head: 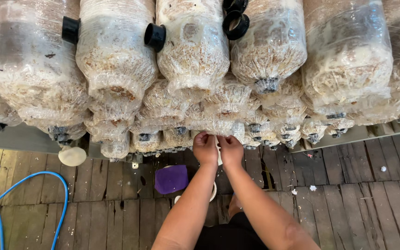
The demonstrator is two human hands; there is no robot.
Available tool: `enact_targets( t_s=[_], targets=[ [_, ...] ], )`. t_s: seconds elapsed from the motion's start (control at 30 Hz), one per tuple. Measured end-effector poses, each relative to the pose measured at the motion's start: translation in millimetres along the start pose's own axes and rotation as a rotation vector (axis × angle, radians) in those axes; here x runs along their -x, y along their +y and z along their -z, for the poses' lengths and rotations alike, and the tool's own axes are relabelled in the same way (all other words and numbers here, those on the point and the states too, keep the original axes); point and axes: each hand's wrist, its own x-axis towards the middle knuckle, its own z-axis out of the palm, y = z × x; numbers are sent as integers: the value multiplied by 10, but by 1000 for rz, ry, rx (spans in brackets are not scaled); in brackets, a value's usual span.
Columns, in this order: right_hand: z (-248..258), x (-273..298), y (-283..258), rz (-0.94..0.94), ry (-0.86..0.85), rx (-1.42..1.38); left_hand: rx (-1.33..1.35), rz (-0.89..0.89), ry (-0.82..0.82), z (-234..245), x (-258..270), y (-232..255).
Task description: The person harvests mushrooms by hand from a rack of substrate bags, pulling individual mushrooms and placing them into a bucket below.
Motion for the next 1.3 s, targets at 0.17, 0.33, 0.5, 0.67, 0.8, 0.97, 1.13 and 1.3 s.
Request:
enact_targets(
  t_s=[0.17,0.33,0.5,0.67,0.8,0.97,1.13,1.3],
  targets=[
    [-95,55,14,32,30,-25,-143,-21,-18,29,-76,-130],
    [-153,-41,116,-46,6,-108,-461,-23,-2,47,-67,-147],
    [-182,-171,158,-106,-30,-141,-483,-253,6,100,-101,-105],
    [-144,-209,235,-135,-63,-166,-670,-505,27,124,-29,-62],
    [-113,-277,280,-166,-88,-190,-787,-620,10,135,-33,-31],
    [-112,-324,381,-206,-123,-214,-549,-544,-34,164,-35,-104],
    [-143,-389,466,-247,-154,-239,-650,-736,61,173,-122,-99],
    [-240,-486,512,-300,-181,-219,-762,-960,2,253,-233,0]
  ],
)
